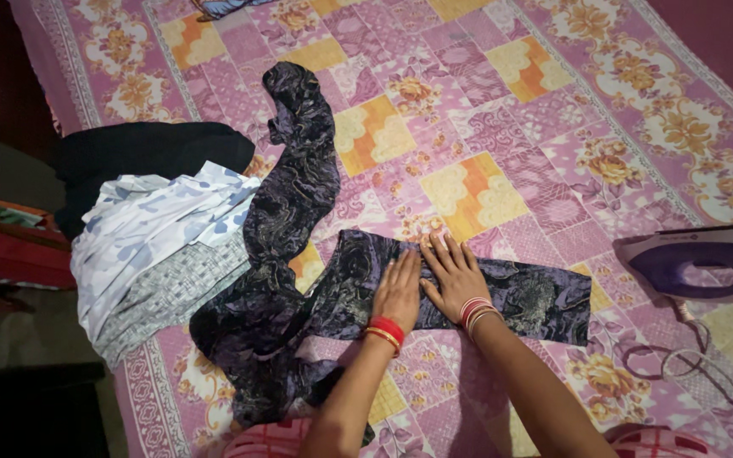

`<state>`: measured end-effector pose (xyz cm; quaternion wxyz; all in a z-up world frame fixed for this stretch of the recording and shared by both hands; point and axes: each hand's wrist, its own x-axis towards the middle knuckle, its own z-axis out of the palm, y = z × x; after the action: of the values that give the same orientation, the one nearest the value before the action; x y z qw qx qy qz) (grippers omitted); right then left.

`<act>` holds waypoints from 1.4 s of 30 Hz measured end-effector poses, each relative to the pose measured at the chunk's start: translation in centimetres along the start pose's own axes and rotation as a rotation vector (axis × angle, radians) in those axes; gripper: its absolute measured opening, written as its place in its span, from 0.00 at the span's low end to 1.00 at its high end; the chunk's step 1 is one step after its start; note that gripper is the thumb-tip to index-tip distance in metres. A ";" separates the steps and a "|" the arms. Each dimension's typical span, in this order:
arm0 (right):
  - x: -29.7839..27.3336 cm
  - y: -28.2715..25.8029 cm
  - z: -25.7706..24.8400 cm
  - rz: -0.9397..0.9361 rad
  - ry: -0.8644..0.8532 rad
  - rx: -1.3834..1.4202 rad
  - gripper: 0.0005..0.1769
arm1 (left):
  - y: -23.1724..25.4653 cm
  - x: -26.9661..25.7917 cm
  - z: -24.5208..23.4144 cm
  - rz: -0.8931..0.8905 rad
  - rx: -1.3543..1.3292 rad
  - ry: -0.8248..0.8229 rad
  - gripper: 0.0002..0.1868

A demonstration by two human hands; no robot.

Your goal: The person irons a dark patterned dress laid out on a bed. They use an electric iron to smooth the fabric, adjusting the dress and ironing different sections including the sleeves and body.

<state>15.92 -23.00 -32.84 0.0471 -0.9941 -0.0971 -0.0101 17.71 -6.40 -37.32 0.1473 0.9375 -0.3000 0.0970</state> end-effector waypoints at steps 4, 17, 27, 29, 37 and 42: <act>0.0 -0.1 -0.1 -0.002 0.020 0.016 0.43 | -2.4 0.0 -3.6 -0.081 -0.101 -0.197 0.41; 1.5 -3.4 -0.2 0.207 0.037 0.053 0.45 | -6.6 0.3 -3.8 -0.226 0.055 -0.145 0.39; -0.7 -5.7 0.8 0.280 0.000 0.182 0.44 | -6.4 0.5 -4.2 -0.248 0.083 -0.164 0.33; -2.8 -2.5 0.6 0.360 -0.006 0.168 0.44 | -6.4 0.5 -4.1 -0.243 0.072 -0.153 0.34; -12.5 9.4 0.0 0.644 0.031 -0.007 0.45 | -6.5 0.5 -4.0 -0.227 0.118 -0.137 0.35; -17.4 15.4 0.3 0.730 0.038 -0.086 0.44 | -6.6 0.4 -4.0 -0.214 0.102 -0.117 0.35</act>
<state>1.84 -41.37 -35.05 0.0076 -0.9640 0.2654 -0.0150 21.56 -0.18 -34.89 0.0912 0.9745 -0.2009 0.0408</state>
